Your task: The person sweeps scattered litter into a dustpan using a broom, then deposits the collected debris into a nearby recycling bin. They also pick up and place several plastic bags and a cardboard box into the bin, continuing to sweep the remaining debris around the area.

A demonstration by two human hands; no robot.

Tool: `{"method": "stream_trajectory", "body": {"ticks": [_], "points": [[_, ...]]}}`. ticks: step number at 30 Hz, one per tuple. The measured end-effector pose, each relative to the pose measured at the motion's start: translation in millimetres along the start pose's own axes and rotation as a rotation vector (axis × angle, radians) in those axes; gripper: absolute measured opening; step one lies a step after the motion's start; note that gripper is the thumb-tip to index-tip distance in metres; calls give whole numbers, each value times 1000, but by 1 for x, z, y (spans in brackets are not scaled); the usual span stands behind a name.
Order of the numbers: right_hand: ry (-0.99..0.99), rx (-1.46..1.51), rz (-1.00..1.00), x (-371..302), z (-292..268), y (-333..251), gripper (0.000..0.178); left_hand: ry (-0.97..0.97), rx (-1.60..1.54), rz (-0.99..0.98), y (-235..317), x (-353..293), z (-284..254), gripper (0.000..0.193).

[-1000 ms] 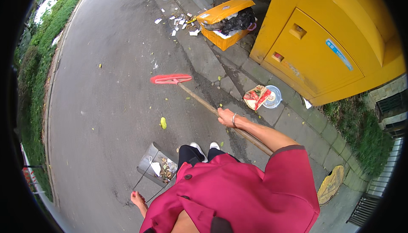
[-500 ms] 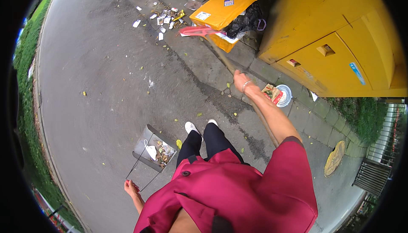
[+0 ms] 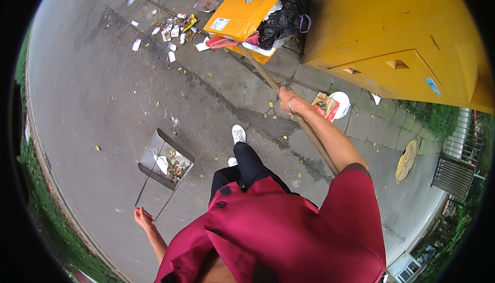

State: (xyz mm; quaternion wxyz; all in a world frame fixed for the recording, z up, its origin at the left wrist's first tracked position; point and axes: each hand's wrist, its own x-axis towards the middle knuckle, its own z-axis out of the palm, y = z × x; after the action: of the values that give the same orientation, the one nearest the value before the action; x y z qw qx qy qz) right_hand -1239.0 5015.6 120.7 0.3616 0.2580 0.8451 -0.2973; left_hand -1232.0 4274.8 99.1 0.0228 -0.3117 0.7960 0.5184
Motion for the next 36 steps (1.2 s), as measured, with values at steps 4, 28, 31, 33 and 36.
{"method": "stream_trajectory", "body": {"ticks": [4,28,31,33,36], "points": [[39,88,-110,-1,0,-2,33,-111,47,-15,42,72,34,15],[-273,1780,307,-35,46,171,38,-182,1141,358,77,272,308,45],[39,1730,223,-3,-42,214,29,-258,1119,660,177,205,409,68],[354,1774,132,10,-76,253,37,-478,841,1015,228,147,511,67],[724,1753,289,30,-80,321,42,-712,706,1167,291,25,669,83]]}}
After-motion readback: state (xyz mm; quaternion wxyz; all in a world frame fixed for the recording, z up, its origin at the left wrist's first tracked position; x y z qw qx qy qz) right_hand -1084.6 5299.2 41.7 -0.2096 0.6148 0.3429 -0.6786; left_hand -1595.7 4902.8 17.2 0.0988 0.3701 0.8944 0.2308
